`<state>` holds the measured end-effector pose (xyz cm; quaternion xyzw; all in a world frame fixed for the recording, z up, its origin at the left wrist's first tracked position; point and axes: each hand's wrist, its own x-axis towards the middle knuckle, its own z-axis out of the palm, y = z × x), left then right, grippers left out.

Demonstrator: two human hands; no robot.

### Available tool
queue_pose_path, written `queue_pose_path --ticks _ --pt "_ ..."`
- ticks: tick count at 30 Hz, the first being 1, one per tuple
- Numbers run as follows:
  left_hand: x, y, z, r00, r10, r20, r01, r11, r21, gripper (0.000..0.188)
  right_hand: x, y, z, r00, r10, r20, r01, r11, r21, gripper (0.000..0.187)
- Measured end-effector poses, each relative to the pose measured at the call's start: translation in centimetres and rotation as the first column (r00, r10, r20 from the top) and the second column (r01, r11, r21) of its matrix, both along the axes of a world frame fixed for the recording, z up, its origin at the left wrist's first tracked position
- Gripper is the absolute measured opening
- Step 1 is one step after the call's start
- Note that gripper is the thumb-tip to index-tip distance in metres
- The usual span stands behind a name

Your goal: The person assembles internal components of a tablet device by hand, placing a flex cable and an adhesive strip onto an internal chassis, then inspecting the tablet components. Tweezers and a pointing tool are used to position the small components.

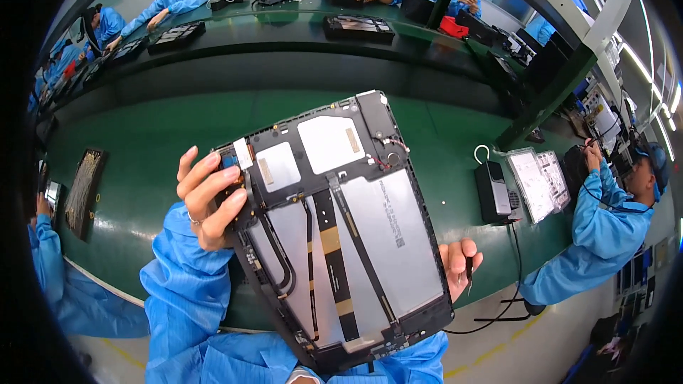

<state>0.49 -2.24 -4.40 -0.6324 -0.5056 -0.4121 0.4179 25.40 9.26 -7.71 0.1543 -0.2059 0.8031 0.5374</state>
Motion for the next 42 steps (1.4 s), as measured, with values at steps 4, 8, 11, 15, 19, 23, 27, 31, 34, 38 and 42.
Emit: queue_pose_path --ticks 4,8,11,15,19,23,27,31,34,38,42 --pt "-0.6 0.6 -0.4 1.0 -0.018 -0.018 0.019 0.998 0.062 0.037 -0.3 -0.1 0.7 0.999 0.024 -0.031 -0.024 1.0 0.0 0.031" --pt "-0.4 0.5 0.1 1.0 -0.018 -0.016 0.019 0.998 0.062 0.037 0.0 0.2 0.8 0.996 0.073 -0.046 -0.071 0.997 0.029 0.031" --pt "-0.1 0.5 0.1 1.0 -0.019 -0.008 0.02 0.995 0.099 0.036 0.4 0.0 0.5 1.0 0.024 -0.017 -0.023 0.998 0.056 0.031" --pt "0.0 0.4 0.0 1.0 -0.027 -0.014 0.029 0.992 0.12 0.036 1.0 0.6 -1.0 0.999 0.034 -0.035 -0.031 0.997 0.075 0.031" --pt "0.1 0.4 -0.2 0.999 -0.039 0.007 0.038 0.994 0.098 0.038 1.0 0.3 -0.2 0.999 0.054 -0.004 -0.054 0.997 0.064 0.031" --pt "0.1 0.5 -0.3 0.999 -0.045 0.015 0.042 0.991 0.127 0.037 1.1 0.6 -0.6 0.997 0.079 -0.003 -0.079 0.994 0.073 0.03" --pt "0.1 0.5 -0.4 0.999 -0.05 0.018 0.047 0.99 0.133 0.037 1.1 0.5 -0.4 0.994 0.106 -0.028 -0.104 0.992 0.077 0.03" --pt "0.1 0.5 -0.3 0.999 -0.049 0.012 0.047 0.991 0.124 0.036 1.0 0.6 -0.4 0.994 0.105 -0.042 -0.101 0.991 0.086 0.031" --pt "0.2 0.8 -0.4 0.998 -0.057 0.012 0.055 0.989 0.138 0.035 1.0 0.5 -0.6 0.999 0.038 -0.012 -0.037 0.997 0.073 0.031" --pt "0.2 0.8 -0.2 0.998 -0.058 0.018 0.054 0.986 0.159 0.033 1.0 0.6 -0.9 0.999 0.026 -0.024 -0.024 0.998 0.059 0.032" --pt "0.1 0.6 -0.2 0.998 -0.057 0.013 0.054 0.985 0.161 0.032 1.6 1.1 -2.1 0.994 0.103 -0.023 -0.101 0.992 0.077 0.032"
